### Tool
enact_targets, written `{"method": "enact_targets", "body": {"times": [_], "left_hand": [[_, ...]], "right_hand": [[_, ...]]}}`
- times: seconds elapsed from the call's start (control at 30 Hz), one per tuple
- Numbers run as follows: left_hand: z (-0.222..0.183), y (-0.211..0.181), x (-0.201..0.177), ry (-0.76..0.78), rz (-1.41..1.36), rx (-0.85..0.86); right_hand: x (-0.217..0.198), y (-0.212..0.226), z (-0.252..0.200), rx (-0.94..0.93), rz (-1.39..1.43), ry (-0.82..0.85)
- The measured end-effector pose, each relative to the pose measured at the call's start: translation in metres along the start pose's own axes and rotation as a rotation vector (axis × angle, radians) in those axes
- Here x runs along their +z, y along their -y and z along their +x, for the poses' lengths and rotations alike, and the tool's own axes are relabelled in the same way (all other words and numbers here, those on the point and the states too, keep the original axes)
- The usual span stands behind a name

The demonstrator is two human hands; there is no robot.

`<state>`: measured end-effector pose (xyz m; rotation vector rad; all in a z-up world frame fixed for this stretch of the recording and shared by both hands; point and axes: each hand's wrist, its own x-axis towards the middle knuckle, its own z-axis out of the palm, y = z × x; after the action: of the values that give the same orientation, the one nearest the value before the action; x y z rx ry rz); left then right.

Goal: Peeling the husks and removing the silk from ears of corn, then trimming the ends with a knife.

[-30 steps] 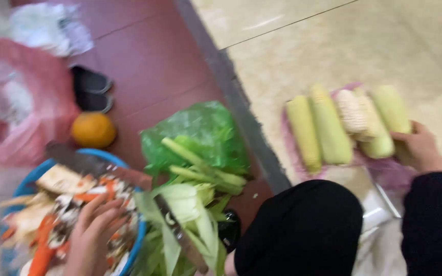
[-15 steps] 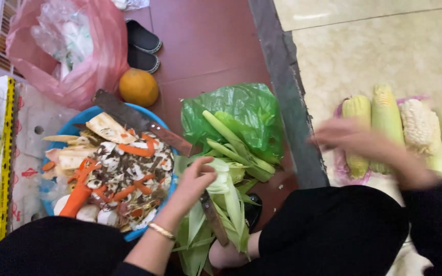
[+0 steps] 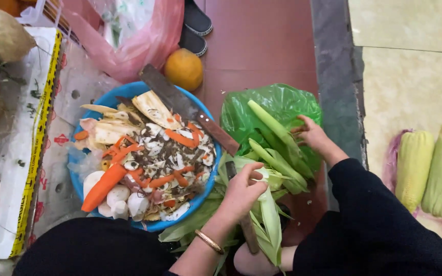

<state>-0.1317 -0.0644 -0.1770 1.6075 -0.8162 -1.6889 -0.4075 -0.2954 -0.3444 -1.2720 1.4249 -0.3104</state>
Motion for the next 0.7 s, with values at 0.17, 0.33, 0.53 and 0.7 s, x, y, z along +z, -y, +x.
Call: {"method": "enact_targets", "body": {"times": [0.17,0.33,0.53,0.7], "left_hand": [[-0.006,-0.013,-0.008,-0.024,-0.135,-0.039],[-0.013,-0.029,-0.010,-0.013,-0.107,-0.068],[-0.018,-0.041,-0.015,-0.007,-0.098,-0.038],[-0.005,-0.014,-0.003,0.019,-0.091,-0.002]], "right_hand": [[0.035,-0.020,0.004,0.192,-0.708,-0.054],[0.062,0.006,-0.027,0.139,-0.989,-0.072],[0.013,0.090,-0.041,0.208,-0.790,0.204],[-0.038,0.157,-0.097,0.406,-0.832,0.535]]}}
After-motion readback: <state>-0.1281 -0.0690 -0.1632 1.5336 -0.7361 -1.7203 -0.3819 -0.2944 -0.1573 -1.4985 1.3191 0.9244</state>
